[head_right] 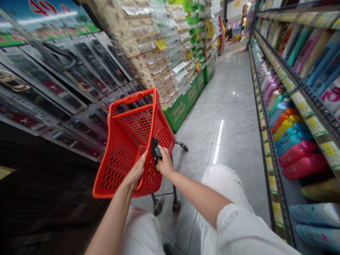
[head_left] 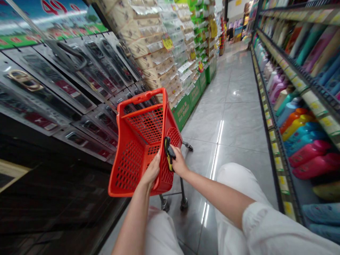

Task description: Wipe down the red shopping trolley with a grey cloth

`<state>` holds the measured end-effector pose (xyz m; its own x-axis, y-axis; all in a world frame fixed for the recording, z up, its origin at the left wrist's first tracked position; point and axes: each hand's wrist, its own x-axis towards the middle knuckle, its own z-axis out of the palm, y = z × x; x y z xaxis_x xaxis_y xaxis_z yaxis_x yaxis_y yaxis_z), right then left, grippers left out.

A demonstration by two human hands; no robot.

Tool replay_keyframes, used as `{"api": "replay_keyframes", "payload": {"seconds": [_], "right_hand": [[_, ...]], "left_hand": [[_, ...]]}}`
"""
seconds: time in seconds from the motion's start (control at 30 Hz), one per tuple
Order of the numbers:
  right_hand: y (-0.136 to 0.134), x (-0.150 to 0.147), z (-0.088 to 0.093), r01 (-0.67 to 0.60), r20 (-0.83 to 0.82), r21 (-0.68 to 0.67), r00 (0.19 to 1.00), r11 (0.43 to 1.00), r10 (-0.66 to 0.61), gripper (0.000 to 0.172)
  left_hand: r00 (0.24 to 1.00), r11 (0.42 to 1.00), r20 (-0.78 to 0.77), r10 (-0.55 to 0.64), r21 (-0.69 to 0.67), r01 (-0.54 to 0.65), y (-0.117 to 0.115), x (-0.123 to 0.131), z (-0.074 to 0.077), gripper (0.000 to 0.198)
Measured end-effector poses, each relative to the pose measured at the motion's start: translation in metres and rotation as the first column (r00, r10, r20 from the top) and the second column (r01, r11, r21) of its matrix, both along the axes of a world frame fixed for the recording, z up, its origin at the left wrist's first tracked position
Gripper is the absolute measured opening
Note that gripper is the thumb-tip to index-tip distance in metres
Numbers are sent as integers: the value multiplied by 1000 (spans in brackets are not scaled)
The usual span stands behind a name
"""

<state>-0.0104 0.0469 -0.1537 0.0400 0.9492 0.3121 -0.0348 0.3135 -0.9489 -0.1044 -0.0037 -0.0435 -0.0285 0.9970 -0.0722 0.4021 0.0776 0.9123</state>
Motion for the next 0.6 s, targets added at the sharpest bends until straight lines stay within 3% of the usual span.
{"api": "replay_keyframes", "payload": {"seconds": [0.1,0.17,0.27,0.33,0.43,0.6], "right_hand": [[-8,-2,-24,80,68,-304,996,949,-62,58],[-11,-6,-31,126,87,-398,991,909,-100,54],[-5,-3,-14,179,16,-261,983,949,-181,63],[1,6,10,157,-45,-87,986,984,-162,68],[-6,22,36,91,-46,89,995,992,-88,72],[-37,36,35,-10,47,148,999,989,3,72]], "left_hand": [[1000,1000,-17,19,0,-20,-1,8,2,73],[999,1000,-43,13,4,-13,-5,10,4,70],[998,1000,-63,-23,-5,22,-10,10,3,69],[998,1000,-53,-24,-12,24,-10,11,1,71],[999,999,13,-33,9,33,-2,16,-3,71],[980,999,198,-32,-1,33,17,26,-8,66]]}}
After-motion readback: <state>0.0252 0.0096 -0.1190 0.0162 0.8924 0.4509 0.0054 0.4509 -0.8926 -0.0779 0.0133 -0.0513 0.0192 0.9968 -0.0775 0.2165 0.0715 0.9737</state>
